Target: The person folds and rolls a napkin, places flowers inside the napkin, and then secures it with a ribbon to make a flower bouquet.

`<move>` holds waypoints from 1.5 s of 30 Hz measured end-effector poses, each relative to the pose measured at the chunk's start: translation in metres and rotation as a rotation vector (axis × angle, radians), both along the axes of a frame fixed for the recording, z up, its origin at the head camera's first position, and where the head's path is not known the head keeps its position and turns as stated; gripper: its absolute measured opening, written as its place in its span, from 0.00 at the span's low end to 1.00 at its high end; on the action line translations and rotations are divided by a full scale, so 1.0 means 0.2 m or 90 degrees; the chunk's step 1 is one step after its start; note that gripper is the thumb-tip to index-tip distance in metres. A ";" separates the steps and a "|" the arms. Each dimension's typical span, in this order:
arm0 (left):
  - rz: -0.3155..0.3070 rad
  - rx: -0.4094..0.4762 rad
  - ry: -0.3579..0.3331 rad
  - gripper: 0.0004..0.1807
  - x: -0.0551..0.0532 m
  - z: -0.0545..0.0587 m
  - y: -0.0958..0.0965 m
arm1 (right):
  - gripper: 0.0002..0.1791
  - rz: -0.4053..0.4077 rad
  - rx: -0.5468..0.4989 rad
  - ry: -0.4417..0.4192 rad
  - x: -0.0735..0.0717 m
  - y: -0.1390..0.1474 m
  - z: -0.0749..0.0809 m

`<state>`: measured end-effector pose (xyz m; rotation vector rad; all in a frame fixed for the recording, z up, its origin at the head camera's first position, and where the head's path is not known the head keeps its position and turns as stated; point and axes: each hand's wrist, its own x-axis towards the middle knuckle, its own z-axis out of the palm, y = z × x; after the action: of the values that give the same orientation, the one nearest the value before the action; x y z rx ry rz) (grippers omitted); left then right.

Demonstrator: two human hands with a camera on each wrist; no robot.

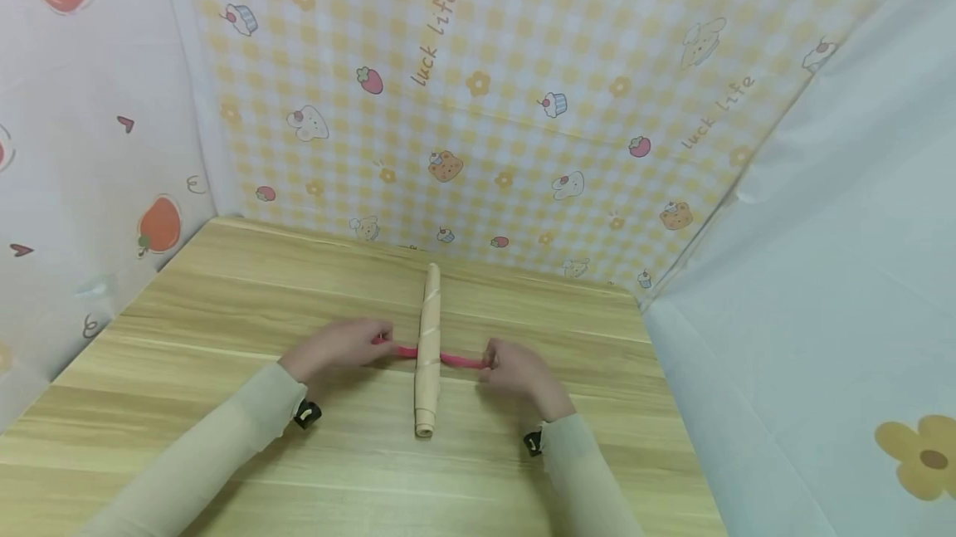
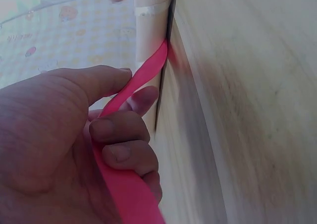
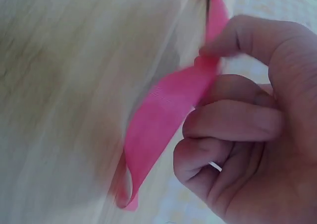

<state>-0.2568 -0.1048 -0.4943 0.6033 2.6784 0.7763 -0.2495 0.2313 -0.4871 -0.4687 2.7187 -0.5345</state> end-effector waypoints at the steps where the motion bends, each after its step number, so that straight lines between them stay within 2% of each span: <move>1: 0.001 -0.001 -0.001 0.15 0.00 0.00 0.00 | 0.04 0.011 -0.020 -0.006 0.00 0.01 0.00; 4: -0.003 0.001 -0.001 0.18 -0.01 -0.01 -0.02 | 0.11 0.045 -0.082 -0.037 -0.02 0.05 0.01; 6: -0.006 0.001 0.001 0.18 0.00 -0.01 -0.02 | 0.12 0.057 -0.112 -0.049 -0.02 0.07 0.01; 8: -0.008 0.002 0.001 0.18 0.00 -0.01 -0.03 | 0.11 0.051 -0.117 -0.049 -0.02 0.07 0.00; 10: -0.007 0.006 0.000 0.19 0.00 -0.01 -0.03 | 0.12 0.045 -0.108 -0.028 -0.02 0.05 -0.03; 13: -0.004 0.009 0.000 0.18 0.01 -0.01 -0.03 | 0.15 0.054 -0.068 0.043 0.01 0.00 -0.08; 17: -0.002 0.005 0.006 0.16 0.01 -0.02 -0.03 | 0.15 0.111 0.009 0.200 0.05 -0.10 -0.10; 20: -0.004 -0.002 0.010 0.15 0.01 -0.01 -0.02 | 0.13 0.153 0.043 0.304 0.06 -0.16 -0.10; 22: -0.008 -0.004 0.012 0.14 0.01 -0.01 -0.02 | 0.12 0.170 0.046 0.348 0.06 -0.18 -0.09; 24: -0.015 -0.006 0.017 0.14 0.01 -0.01 -0.01 | 0.10 0.173 0.049 0.370 0.06 -0.19 -0.09; 27: -0.022 -0.011 0.025 0.14 0.00 -0.02 -0.01 | 0.07 0.174 0.065 0.371 0.07 -0.20 -0.08; 30: -0.023 -0.016 0.026 0.14 0.00 -0.03 -0.01 | 0.04 0.176 0.088 0.346 0.08 -0.21 -0.07; 37: -0.029 -0.020 0.013 0.17 0.02 0.00 -0.01 | 0.04 0.172 0.108 0.309 0.06 -0.20 -0.06; 42: -0.038 -0.020 0.003 0.18 0.01 -0.01 -0.01 | 0.04 0.167 0.113 0.288 0.06 -0.21 -0.06; 45: -0.045 -0.017 0.005 0.18 0.01 -0.01 -0.01 | 0.03 0.162 0.131 0.293 0.05 -0.23 -0.06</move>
<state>-0.2549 -0.1071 -0.4972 0.6915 2.6540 0.7202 -0.2386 0.1856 -0.4988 -0.9656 3.0268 -0.0806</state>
